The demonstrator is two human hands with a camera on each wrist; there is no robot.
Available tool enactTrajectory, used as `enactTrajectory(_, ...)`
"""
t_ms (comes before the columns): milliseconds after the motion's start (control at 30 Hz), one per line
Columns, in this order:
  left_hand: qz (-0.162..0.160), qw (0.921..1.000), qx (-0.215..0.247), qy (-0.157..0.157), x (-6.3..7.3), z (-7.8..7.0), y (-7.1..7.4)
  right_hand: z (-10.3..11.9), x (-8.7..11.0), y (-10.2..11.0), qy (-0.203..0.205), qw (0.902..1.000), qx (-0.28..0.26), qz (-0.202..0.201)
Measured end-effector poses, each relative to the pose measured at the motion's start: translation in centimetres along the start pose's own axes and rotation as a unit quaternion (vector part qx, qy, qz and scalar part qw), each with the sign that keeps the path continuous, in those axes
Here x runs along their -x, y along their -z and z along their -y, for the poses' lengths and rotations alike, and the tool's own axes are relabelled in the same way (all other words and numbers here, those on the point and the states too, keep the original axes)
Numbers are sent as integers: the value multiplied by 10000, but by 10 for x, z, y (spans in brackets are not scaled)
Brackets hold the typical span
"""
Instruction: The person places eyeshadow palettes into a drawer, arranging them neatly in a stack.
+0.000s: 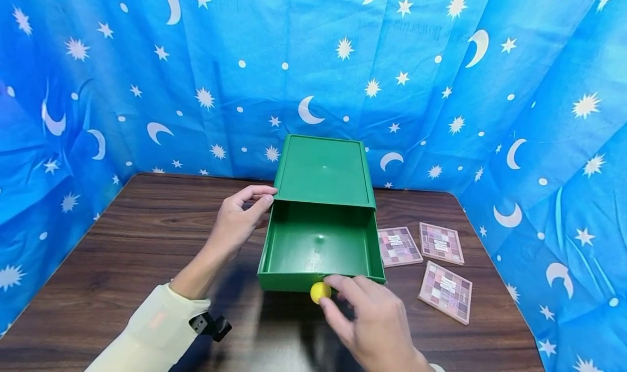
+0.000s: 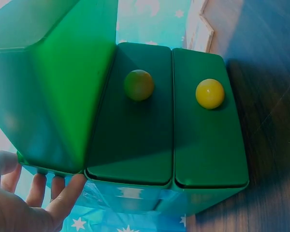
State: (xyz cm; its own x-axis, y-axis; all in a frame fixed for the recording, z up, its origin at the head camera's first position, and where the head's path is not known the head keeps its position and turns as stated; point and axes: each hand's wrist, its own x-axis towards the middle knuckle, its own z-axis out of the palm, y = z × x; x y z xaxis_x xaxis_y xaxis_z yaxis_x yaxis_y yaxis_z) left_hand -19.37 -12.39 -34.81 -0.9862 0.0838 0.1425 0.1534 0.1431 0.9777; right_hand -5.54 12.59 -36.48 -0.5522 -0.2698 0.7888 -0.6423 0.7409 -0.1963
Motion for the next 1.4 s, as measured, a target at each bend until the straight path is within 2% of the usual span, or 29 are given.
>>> enactTrajectory(133,-10,10000,-41,-37,0,0,0,-16,-9,16,-149,9981,-495,-330)
enactTrajectory(233,-8,10000,-56,-48,0,1,0,-31,-16,30,-710,9962,-394,-307)
enactTrajectory(367,4,10000,-79,-43,0,2,1,-61,-18,40,-1501,9885,113,112)
enactTrajectory(500,36,10000,-31,-24,0,3,1,-98,-12,39,-1976,9750,454,905)
enactTrajectory(633,44,10000,-8,-4,0,3,1,-135,2,37,-2319,9522,717,1854)
enactTrajectory(733,47,10000,2,-10,0,3,0,-159,15,36,-2595,9264,825,2602)
enactTrajectory(867,40,10000,35,-24,0,2,0,-185,30,38,-2767,8890,960,3519)
enactTrajectory(1033,15,10000,82,-20,0,1,1,-206,45,42,-3045,8432,1140,4281)
enactTrajectory(1133,27,10000,77,-26,0,1,1,-214,52,44,-3120,8212,1258,4608)
enactTrajectory(1200,30,10000,55,-28,-1,1,1,-217,56,44,-3081,8131,1322,4758)
enactTrajectory(1400,38,10000,89,11,-1,1,1,-223,68,41,-2996,8100,1253,4883)
